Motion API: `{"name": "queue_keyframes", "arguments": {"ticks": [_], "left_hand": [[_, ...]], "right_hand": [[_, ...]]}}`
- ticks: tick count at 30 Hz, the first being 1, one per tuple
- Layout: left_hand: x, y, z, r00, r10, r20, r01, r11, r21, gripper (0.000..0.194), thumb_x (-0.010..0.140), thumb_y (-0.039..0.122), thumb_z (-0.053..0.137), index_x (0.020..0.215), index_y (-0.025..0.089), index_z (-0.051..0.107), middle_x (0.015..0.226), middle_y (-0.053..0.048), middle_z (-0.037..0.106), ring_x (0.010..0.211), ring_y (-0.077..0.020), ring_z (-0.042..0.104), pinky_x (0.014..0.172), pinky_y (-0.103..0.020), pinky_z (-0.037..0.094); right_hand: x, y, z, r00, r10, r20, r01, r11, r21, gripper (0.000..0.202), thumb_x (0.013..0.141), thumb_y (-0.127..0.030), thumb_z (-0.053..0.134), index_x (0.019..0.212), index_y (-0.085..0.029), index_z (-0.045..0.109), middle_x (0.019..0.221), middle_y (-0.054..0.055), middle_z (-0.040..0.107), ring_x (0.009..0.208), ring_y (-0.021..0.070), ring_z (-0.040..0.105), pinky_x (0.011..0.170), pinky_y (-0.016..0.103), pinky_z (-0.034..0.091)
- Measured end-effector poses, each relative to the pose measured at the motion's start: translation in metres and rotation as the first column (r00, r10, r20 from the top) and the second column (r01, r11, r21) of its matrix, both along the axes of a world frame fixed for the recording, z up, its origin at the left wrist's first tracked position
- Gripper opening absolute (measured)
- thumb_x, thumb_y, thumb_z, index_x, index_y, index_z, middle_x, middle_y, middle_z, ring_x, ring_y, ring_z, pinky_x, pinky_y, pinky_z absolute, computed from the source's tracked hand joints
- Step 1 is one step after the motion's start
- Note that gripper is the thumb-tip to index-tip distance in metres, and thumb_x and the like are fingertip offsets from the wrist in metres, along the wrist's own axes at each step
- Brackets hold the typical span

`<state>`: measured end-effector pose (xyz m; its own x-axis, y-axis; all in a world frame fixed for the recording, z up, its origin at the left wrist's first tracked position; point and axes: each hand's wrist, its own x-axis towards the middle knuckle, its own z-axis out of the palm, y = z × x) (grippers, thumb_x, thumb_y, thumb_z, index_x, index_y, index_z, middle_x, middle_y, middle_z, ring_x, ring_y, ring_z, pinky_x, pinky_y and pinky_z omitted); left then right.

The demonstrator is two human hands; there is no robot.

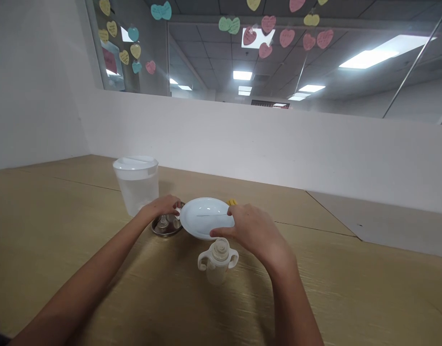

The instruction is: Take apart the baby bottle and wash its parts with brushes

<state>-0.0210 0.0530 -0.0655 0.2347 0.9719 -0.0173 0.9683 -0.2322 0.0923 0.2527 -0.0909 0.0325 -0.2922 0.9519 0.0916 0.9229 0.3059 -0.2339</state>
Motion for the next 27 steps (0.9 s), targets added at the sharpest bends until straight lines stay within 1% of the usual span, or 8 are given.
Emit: {"name": "queue_keyframes", "arguments": {"ticks": [7, 12, 15, 17, 19, 22, 24, 27], "left_hand": [[-0.009, -0.008, 0.018, 1.0, 0.019, -0.002, -0.019, 0.997, 0.074, 0.019, 0.07, 0.035, 0.066, 0.075, 0.017, 0.065, 0.078, -0.005, 0.069, 0.072, -0.0202, 0.06, 0.056, -0.026, 0.037], [-0.012, -0.031, 0.054, 0.999, 0.026, 0.02, -0.029, 0.979, 0.202, 0.023, 0.076, 0.038, 0.06, 0.074, 0.016, 0.061, 0.076, -0.006, 0.067, 0.07, -0.02, 0.058, 0.056, -0.027, 0.035], [0.003, -0.055, 0.078, 0.999, -0.012, 0.04, 0.0, 0.96, 0.281, 0.024, 0.081, 0.04, 0.056, 0.078, 0.017, 0.059, 0.079, -0.005, 0.066, 0.073, -0.0196, 0.057, 0.058, -0.027, 0.035], [0.021, -0.075, 0.089, 0.996, -0.069, 0.049, 0.049, 0.945, 0.322, 0.023, 0.08, 0.041, 0.057, 0.082, 0.018, 0.06, 0.085, -0.004, 0.066, 0.078, -0.0199, 0.058, 0.062, -0.027, 0.036], [0.042, -0.093, 0.096, 0.973, -0.218, 0.074, 0.177, 0.913, 0.369, 0.025, 0.08, 0.042, 0.059, 0.085, 0.018, 0.06, 0.089, -0.004, 0.066, 0.081, -0.0204, 0.058, 0.064, -0.026, 0.038], [0.064, -0.113, 0.097, 0.904, -0.42, 0.08, 0.354, 0.84, 0.411, 0.022, 0.082, 0.039, 0.059, 0.087, 0.018, 0.06, 0.089, -0.003, 0.066, 0.082, -0.0187, 0.059, 0.068, -0.026, 0.04], [0.07, -0.12, 0.095, 0.866, -0.492, 0.087, 0.408, 0.797, 0.444, 0.022, 0.083, 0.038, 0.059, 0.09, 0.018, 0.059, 0.09, -0.002, 0.066, 0.082, -0.018, 0.06, 0.07, -0.026, 0.041], [0.07, -0.124, 0.093, 0.852, -0.513, 0.101, 0.403, 0.767, 0.499, 0.023, 0.084, 0.038, 0.057, 0.097, 0.019, 0.057, 0.095, -0.003, 0.066, 0.086, -0.0183, 0.061, 0.073, -0.026, 0.042]], "right_hand": [[0.005, 0.0, 0.002, 0.998, 0.042, -0.052, -0.045, 0.998, -0.054, 0.051, 0.072, -0.057, 0.059, 0.105, -0.018, 0.064, 0.091, 0.008, 0.068, 0.08, 0.0222, 0.061, 0.057, 0.026, 0.039], [0.006, 0.001, 0.004, 0.995, 0.049, -0.084, -0.051, 0.999, -0.013, 0.051, 0.075, -0.057, 0.056, 0.106, -0.018, 0.064, 0.09, 0.008, 0.068, 0.08, 0.0222, 0.061, 0.061, 0.027, 0.04], [-0.001, 0.01, -0.001, 0.977, 0.106, -0.184, -0.098, 0.994, 0.052, 0.05, 0.079, -0.058, 0.051, 0.107, -0.017, 0.063, 0.086, 0.008, 0.068, 0.077, 0.0208, 0.061, 0.062, 0.027, 0.041], [-0.009, 0.019, -0.008, 0.942, 0.136, -0.306, -0.108, 0.988, 0.107, 0.054, 0.081, -0.058, 0.05, 0.115, -0.017, 0.058, 0.089, 0.008, 0.068, 0.076, 0.0192, 0.061, 0.063, 0.027, 0.043], [-0.018, 0.027, -0.016, 0.883, 0.154, -0.444, -0.107, 0.986, 0.128, 0.063, 0.083, -0.058, 0.047, 0.13, -0.017, 0.044, 0.097, 0.009, 0.066, 0.075, 0.0175, 0.062, 0.06, 0.026, 0.045], [-0.03, 0.035, -0.024, 0.769, 0.183, -0.613, -0.182, 0.981, 0.065, 0.068, 0.086, -0.059, 0.038, 0.138, -0.017, 0.029, 0.102, 0.01, 0.064, 0.068, 0.0143, 0.061, 0.048, 0.022, 0.046], [-0.034, 0.036, -0.026, 0.695, 0.209, -0.688, -0.248, 0.968, 0.044, 0.062, 0.086, -0.061, 0.034, 0.129, -0.017, 0.04, 0.097, 0.009, 0.063, 0.062, 0.0123, 0.06, 0.044, 0.021, 0.046], [-0.037, 0.036, -0.027, 0.62, 0.243, -0.746, -0.278, 0.957, 0.081, 0.058, 0.084, -0.066, 0.031, 0.097, -0.015, 0.056, 0.076, 0.004, 0.06, 0.05, 0.0095, 0.056, 0.041, 0.019, 0.043]]}}
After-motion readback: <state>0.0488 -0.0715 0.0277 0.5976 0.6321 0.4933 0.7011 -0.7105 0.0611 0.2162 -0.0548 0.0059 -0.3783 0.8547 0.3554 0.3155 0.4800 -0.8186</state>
